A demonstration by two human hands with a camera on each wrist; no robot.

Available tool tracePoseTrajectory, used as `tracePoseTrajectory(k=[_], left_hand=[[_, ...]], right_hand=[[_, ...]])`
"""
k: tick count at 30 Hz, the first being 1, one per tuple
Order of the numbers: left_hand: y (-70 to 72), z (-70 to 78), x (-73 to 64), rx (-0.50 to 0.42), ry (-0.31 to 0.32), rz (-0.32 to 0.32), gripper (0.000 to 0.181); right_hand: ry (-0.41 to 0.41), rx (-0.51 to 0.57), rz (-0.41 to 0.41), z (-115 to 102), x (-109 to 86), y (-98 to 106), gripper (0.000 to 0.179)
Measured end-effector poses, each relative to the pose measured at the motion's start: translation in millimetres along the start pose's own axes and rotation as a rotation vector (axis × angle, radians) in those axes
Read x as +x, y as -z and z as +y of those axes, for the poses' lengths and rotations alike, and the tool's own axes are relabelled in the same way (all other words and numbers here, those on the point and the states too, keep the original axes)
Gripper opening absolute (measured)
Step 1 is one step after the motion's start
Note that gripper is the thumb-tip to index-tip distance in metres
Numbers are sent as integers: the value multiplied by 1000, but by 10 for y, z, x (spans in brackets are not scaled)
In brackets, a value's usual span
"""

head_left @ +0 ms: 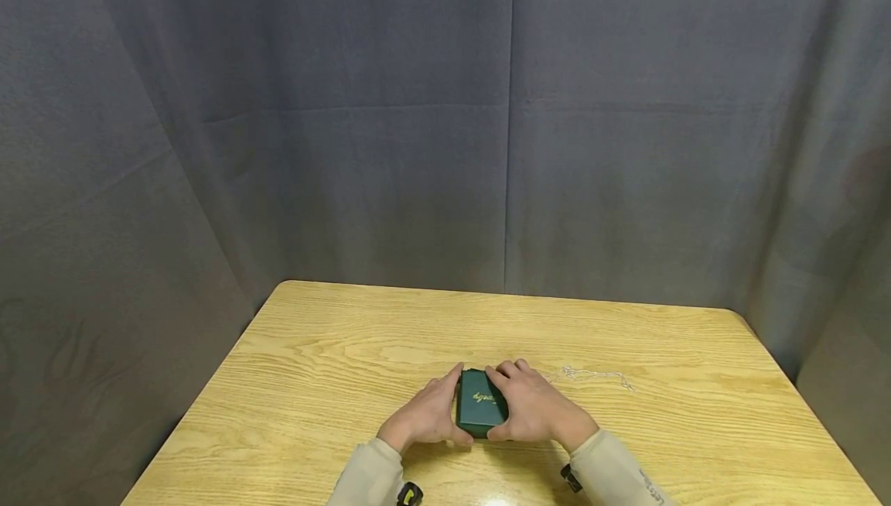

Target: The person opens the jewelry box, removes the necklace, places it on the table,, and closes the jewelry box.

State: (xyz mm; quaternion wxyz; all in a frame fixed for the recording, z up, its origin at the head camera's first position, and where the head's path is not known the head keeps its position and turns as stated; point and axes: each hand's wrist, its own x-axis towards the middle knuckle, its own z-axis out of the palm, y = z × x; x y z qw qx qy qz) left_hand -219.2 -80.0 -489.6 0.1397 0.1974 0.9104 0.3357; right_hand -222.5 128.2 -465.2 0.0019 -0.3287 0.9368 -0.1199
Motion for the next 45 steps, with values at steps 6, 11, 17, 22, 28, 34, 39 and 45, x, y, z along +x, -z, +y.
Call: tracePoseTrajectory(k=[6,11,17,22,28,34,39,45], left_hand=[[4,1,-2,-14,6,0,116],[9,19,0,-8,7,-3,110],[-1,5,23,51,-23,-5,99],[1,17,31,70,-15,0,97],[10,38,21,79,-18,-8,96],[11,37,14,97,-5,-32,100],[18,50,30,129,-13,-40,96],[35,71,44,143,-14,-48,92]], right_hand=[[7,-26,1,-9,0,-6,93],[17,-48,1,-5,15,-33,93],[9,-40,-17,-8,8,-69,94],[-2,-8,-23,-13,0,-58,94],[-17,13,-50,-16,2,-42,93],[-18,4,-61,-13,5,-57,91],[-12,-9,-70,-11,10,-64,92],[-15,-9,-103,-8,16,-87,94]])
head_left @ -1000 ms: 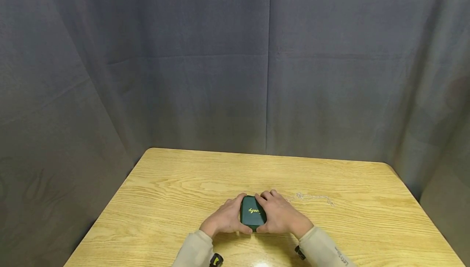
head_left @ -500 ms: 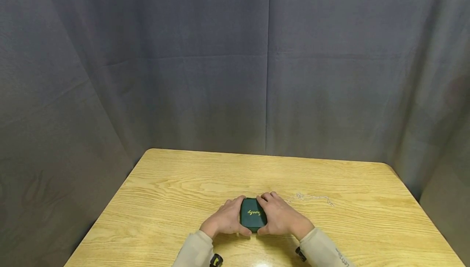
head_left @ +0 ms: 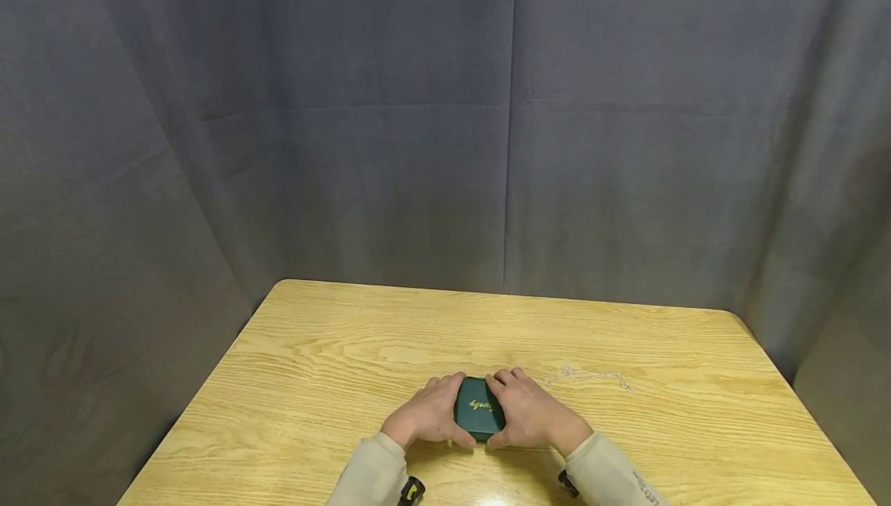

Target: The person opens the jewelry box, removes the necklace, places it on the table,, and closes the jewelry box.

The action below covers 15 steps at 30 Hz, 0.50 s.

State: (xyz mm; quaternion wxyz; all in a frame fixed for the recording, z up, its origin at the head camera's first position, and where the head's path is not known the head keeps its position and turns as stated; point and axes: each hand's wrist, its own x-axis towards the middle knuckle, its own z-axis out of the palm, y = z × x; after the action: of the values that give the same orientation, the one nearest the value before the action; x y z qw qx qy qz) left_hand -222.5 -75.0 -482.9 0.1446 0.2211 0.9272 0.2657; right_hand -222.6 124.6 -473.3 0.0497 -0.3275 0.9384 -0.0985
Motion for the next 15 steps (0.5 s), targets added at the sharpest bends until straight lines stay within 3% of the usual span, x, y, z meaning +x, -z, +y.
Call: tracePoseTrajectory(k=[6,15], left_hand=[[6,37,-21,7,25,-22,90],[-3,37,-33,15,36,3,95]], right_hand=[[-13,4,-13,-32,-6,-12,95],[-32,-5,-26,-72,-4,-8,98]])
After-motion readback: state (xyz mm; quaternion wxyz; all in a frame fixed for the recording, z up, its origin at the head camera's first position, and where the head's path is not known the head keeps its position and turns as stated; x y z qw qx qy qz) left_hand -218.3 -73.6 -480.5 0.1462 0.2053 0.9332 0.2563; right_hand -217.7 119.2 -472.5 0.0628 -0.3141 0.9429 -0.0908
